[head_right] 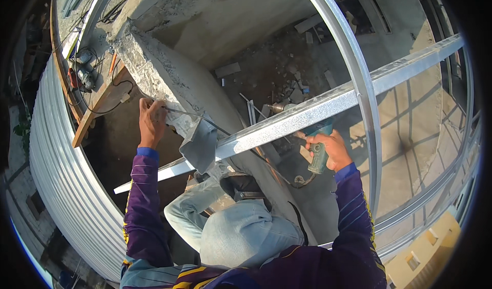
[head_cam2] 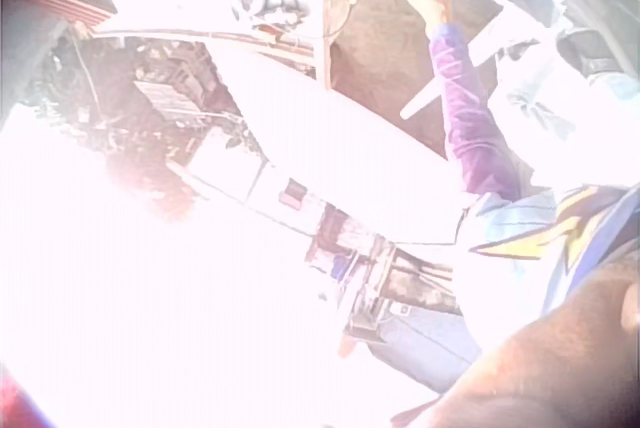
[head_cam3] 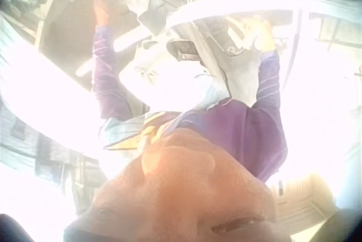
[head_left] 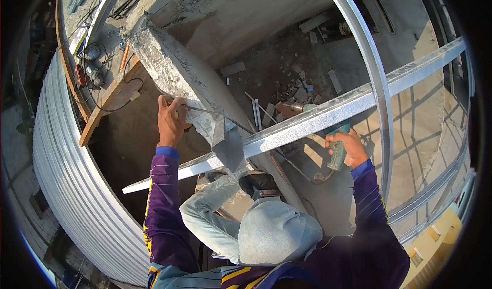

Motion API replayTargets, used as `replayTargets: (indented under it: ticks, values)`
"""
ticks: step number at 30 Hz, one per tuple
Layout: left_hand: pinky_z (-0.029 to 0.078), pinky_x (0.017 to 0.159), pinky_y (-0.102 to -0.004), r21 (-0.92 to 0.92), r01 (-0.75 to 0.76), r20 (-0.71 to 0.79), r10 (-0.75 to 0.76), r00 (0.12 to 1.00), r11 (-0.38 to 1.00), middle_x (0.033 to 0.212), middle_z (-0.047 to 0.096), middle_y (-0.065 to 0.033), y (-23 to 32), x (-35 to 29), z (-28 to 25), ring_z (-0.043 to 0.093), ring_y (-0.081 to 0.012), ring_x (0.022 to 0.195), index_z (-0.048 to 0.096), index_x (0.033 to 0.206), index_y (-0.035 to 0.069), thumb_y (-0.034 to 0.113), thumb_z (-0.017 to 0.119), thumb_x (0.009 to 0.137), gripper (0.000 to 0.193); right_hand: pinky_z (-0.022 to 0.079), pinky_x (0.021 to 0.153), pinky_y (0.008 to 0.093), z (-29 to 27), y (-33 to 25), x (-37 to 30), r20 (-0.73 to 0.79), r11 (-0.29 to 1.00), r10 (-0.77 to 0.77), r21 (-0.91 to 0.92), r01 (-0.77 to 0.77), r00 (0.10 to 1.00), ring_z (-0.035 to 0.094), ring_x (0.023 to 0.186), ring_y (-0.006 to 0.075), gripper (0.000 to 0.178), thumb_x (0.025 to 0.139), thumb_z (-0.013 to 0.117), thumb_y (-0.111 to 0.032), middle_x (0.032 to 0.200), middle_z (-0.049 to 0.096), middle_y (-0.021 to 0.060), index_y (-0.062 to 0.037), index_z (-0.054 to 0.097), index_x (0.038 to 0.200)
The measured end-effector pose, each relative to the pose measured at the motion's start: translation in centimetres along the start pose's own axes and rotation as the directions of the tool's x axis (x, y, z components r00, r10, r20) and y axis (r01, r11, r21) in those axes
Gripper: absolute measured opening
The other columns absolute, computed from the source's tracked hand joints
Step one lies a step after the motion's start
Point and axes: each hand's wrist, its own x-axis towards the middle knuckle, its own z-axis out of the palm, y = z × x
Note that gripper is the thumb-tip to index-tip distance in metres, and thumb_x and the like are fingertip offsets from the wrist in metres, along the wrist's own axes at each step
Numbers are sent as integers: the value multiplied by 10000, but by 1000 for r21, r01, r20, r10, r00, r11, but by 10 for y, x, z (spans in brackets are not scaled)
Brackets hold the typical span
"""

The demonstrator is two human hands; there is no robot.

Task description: Installing metal framing for a roof using a power drill.

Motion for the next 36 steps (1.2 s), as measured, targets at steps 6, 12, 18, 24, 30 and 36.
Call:
replayTargets:
  ticks: [6,12,18,24,30,36]
  values:
    - [510,807,-431,265,-256,-200,313,928,929,1041,588,-97,-7,80,-19,610,-330,958,596,1051,97,-1,626,801,271,530,619,339,-35,4,-3,-27,903,79,425,-60,997,637,746,241,90,852,644,-56,886,648,138,-26,576,903]
    - [526,773,-449,489,-208,-129,306,943,847,1061,660,-118,-76,116,-106,658,-358,938,607,1124,98,101,595,920,205,524,642,349,-61,22,58,-166,870,-27,482,105,986,609,735,232,62,906,597,-92,865,637,107,-33,590,923]
    - [525,787,-430,-128,-391,-34,391,920,911,1010,657,-153,66,97,-33,645,-377,909,666,1061,32,149,698,887,212,495,550,304,-124,41,48,-499,973,-202,-3,232,843,624,691,171,206,821,604,-3,855,638,71,-60,570,1017]
    - [524,889,-430,-189,-248,201,285,937,950,1104,657,-182,43,78,16,643,-375,1027,623,1184,19,155,747,846,385,472,501,251,-82,22,4,-143,935,-309,-228,273,940,601,636,131,331,797,618,-7,808,628,56,-72,534,1110]
    - [519,725,-362,-274,9,-16,-14,1000,962,1014,683,-140,48,43,27,642,-268,786,596,1244,40,93,755,817,458,505,576,312,-55,-25,-59,19,840,-126,-530,117,992,641,716,162,500,728,662,-16,883,680,60,-56,578,1219]
    - [513,675,-273,-416,179,-13,-203,979,892,946,695,-81,28,-14,8,629,-119,727,620,1230,15,124,711,896,363,520,836,338,-63,-68,-113,200,529,-271,-786,319,942,674,913,226,562,686,712,-43,1003,716,108,-44,615,1240]
